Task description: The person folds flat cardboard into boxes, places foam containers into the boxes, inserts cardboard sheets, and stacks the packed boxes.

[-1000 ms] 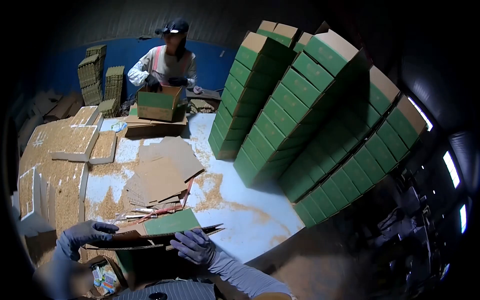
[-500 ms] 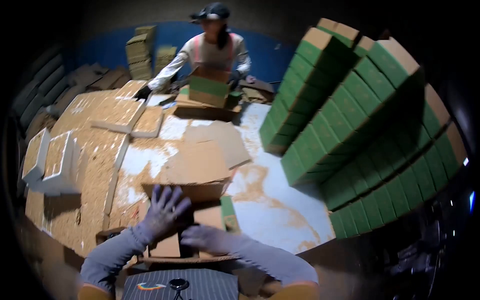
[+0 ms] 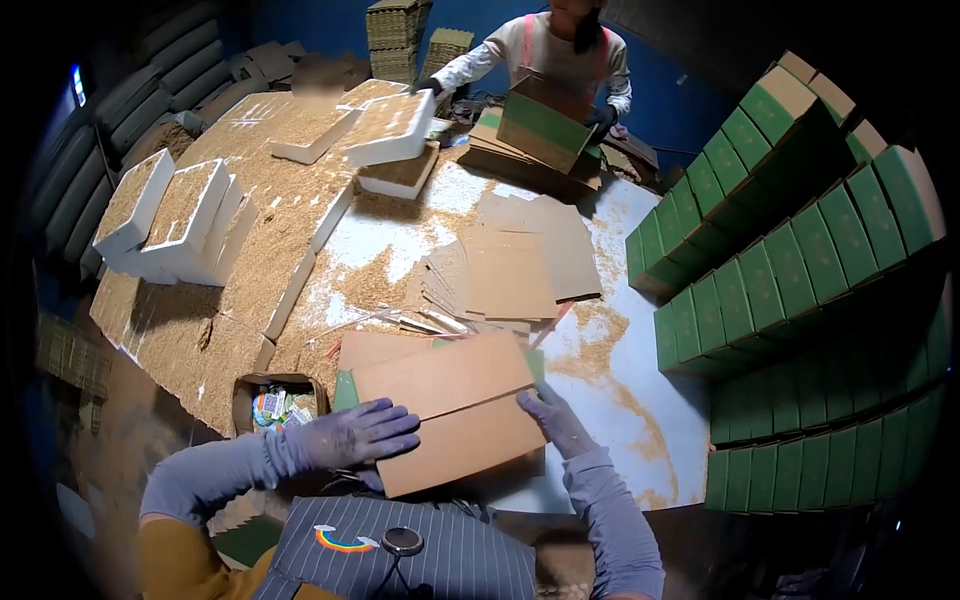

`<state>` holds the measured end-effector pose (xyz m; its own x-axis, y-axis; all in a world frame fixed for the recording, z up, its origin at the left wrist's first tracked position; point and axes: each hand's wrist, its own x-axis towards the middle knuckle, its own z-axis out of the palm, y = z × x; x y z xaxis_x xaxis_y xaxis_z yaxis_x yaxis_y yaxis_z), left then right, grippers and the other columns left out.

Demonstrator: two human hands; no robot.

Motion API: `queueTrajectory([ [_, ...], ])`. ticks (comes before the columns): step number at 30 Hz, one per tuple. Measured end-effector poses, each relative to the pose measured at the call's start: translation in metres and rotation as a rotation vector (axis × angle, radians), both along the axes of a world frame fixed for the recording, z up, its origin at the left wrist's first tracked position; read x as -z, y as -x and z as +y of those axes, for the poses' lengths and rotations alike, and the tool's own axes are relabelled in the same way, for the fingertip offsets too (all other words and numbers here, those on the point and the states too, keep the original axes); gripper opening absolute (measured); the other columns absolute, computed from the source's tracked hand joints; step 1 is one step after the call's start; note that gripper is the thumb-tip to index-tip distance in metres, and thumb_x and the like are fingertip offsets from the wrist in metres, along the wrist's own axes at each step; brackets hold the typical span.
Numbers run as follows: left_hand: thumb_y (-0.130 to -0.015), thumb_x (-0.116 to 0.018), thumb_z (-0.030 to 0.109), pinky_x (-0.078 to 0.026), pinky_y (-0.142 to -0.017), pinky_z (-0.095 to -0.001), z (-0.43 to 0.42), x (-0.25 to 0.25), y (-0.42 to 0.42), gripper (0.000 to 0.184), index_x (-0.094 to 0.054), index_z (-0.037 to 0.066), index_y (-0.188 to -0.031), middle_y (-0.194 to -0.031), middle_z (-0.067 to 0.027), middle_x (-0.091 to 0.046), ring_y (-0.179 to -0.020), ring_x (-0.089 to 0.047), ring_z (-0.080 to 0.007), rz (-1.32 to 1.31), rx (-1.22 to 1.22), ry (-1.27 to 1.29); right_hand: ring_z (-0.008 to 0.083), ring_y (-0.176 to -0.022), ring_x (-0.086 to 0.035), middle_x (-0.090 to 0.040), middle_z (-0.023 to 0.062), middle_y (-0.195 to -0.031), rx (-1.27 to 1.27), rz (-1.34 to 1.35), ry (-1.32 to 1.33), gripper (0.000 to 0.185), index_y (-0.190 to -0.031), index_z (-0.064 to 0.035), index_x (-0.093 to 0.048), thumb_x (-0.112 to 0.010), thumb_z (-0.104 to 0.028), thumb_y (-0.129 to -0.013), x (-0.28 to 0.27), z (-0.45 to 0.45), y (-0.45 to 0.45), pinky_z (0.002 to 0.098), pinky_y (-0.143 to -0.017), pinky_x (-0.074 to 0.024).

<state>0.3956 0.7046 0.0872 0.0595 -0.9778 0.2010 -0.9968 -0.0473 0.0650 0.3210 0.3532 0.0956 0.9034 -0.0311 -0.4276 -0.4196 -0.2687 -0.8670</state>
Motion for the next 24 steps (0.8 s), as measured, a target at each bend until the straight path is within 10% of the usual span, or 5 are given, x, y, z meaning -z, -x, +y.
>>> queueTrajectory([
  [5, -0.088, -0.060, 0.023, -0.051, -0.095, -0.0406, -0.008, 0.025, -0.047, 0.037, -0.062, 0.008, -0.122, -0.109, -0.0154, -0.068, -0.103, -0.066, -0.0303, 0.932, -0.628, 0.740, 0.0222, -0.132, -0.042, -0.039, 0.0138, -0.150, -0.017, -0.406, -0.300, 0.088, -0.153, -0.0028, -0.026, -0.062, -0.052, -0.089, -0.052, -0.022, -0.014, 0.0356, -0.112, -0.0289],
  [9, -0.096, -0.053, 0.031, -0.050, -0.092, -0.0393, -0.026, 0.100, -0.059, 0.036, -0.064, 0.005, -0.117, -0.100, -0.0178, -0.070, -0.093, -0.067, -0.0348, 0.469, -1.251, -0.229, 0.0193, -0.108, -0.056, -0.063, 0.0102, -0.113, -0.076, -0.392, 0.363, 0.037, -0.119, 0.0001, -0.061, -0.040, -0.026, -0.104, 0.020, -0.019, -0.046, 0.0330, -0.096, -0.0424],
  [17, -0.092, -0.066, 0.018, -0.032, -0.112, -0.0363, 0.197, 0.096, 0.033, 0.060, -0.039, -0.004, -0.141, -0.143, -0.0196, -0.044, -0.134, -0.042, -0.0279, 0.013, -1.844, 1.162, 0.0167, -0.088, -0.060, -0.065, 0.0092, -0.100, 0.281, -0.230, -0.189, 0.037, -0.115, -0.0004, -0.061, -0.042, -0.029, -0.102, 0.076, -0.020, -0.025, 0.0295, -0.079, -0.0500],
  [19, -0.101, -0.051, 0.036, -0.024, -0.116, -0.0342, 0.265, 0.165, 0.037, 0.071, -0.022, -0.004, -0.150, -0.156, -0.0225, -0.025, -0.139, -0.034, -0.0303, 0.611, -2.091, 1.756, 0.0168, -0.088, -0.060, -0.065, 0.0093, -0.101, 0.281, -0.193, -0.188, 0.038, -0.116, -0.0002, -0.061, -0.042, -0.031, -0.102, 0.074, -0.018, -0.030, 0.0291, -0.080, -0.0497],
  [24, -0.101, -0.034, 0.055, -0.017, -0.119, -0.0323, 0.286, 0.206, 0.044, 0.078, -0.011, 0.005, -0.156, -0.162, -0.0063, -0.014, -0.146, -0.022, -0.0212, 1.171, -1.402, 1.882, 0.0170, -0.090, -0.061, -0.066, 0.0097, -0.103, 0.270, -0.155, -0.170, 0.042, -0.119, 0.0003, -0.061, -0.043, -0.034, -0.103, 0.071, -0.019, -0.041, 0.0281, -0.081, -0.0490],
])
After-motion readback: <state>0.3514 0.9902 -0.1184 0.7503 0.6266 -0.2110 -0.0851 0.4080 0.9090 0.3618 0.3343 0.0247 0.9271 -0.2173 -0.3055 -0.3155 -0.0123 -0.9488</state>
